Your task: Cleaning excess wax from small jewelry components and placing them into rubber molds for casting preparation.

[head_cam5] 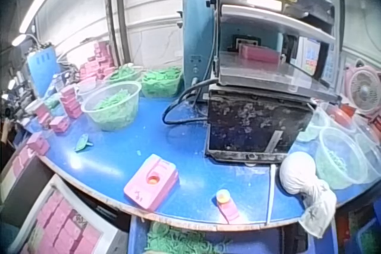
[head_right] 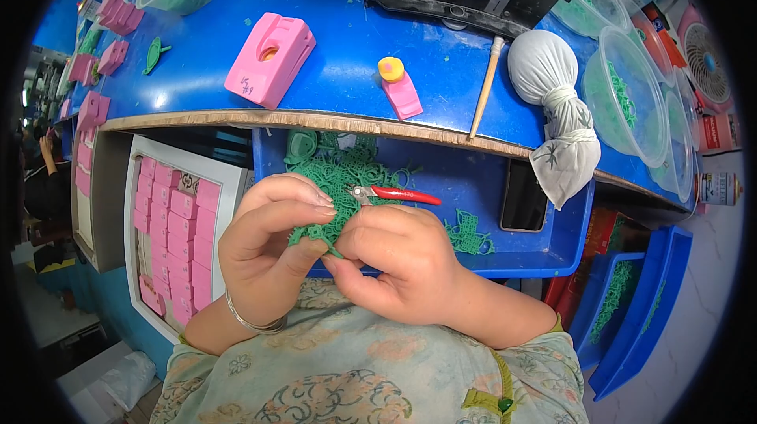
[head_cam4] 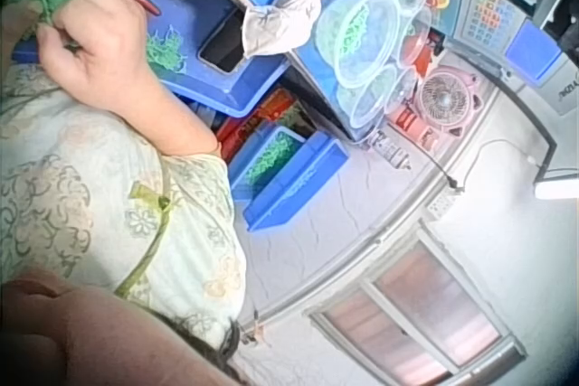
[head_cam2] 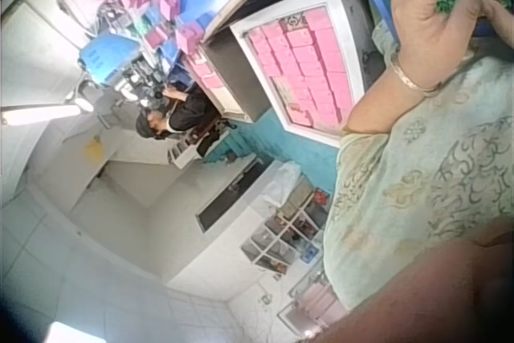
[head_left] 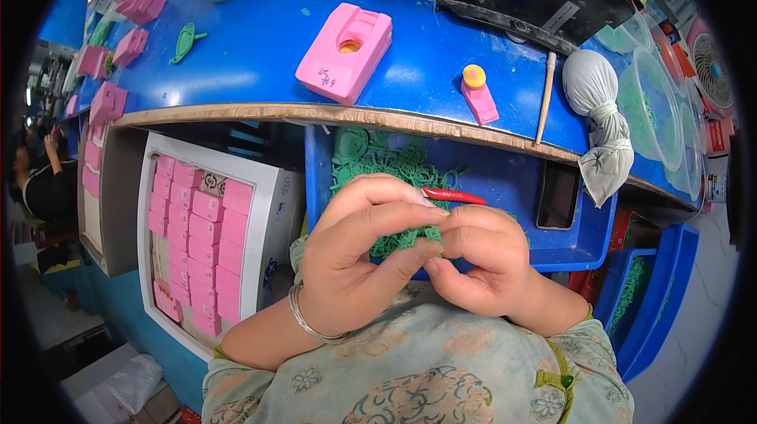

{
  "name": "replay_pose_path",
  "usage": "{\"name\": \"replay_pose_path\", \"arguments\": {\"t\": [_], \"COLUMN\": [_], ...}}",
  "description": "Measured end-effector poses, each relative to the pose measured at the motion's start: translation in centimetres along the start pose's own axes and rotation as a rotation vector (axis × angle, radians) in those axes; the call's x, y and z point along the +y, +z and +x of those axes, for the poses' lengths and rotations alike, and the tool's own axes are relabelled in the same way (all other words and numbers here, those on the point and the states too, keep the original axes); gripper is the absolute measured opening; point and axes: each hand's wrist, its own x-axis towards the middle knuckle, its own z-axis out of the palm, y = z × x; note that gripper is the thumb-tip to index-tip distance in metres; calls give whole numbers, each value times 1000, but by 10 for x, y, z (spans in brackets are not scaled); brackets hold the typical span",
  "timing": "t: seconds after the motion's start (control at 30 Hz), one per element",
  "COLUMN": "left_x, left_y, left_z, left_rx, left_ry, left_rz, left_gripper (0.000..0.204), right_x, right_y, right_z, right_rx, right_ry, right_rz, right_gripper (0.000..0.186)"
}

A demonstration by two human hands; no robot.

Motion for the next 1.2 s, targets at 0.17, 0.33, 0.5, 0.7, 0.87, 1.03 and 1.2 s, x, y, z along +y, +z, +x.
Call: {"name": "replay_pose_path", "arguments": {"t": [0.17,0.33,0.5,0.7,0.87,1.03,1.2], "left_x": [0,1,-1,1,0,0,1], "left_y": [0,0,0,-1,0,0,0], "left_z": [-1,-1,-1,-2,-1,-2,-2], "left_rx": [2,14,5,-5,-7,-9,-14], "left_ry": [-13,-16,-7,-22,-9,-4,-10], "left_rz": [-1,-1,12,6,9,5,17], "left_gripper": [26,25,26,25,25,25,26], "right_x": [1,2,1,-5,-2,-2,-3], "right_y": [0,1,1,-2,-1,-2,-3], "right_z": [-1,-2,-2,2,0,0,0], "right_rx": [9,9,14,21,39,38,27], "right_ry": [-4,-9,15,67,5,-3,17], "right_rz": [-4,3,-9,44,27,34,17], "right_gripper": [11,11,12,13,13,12,13]}}
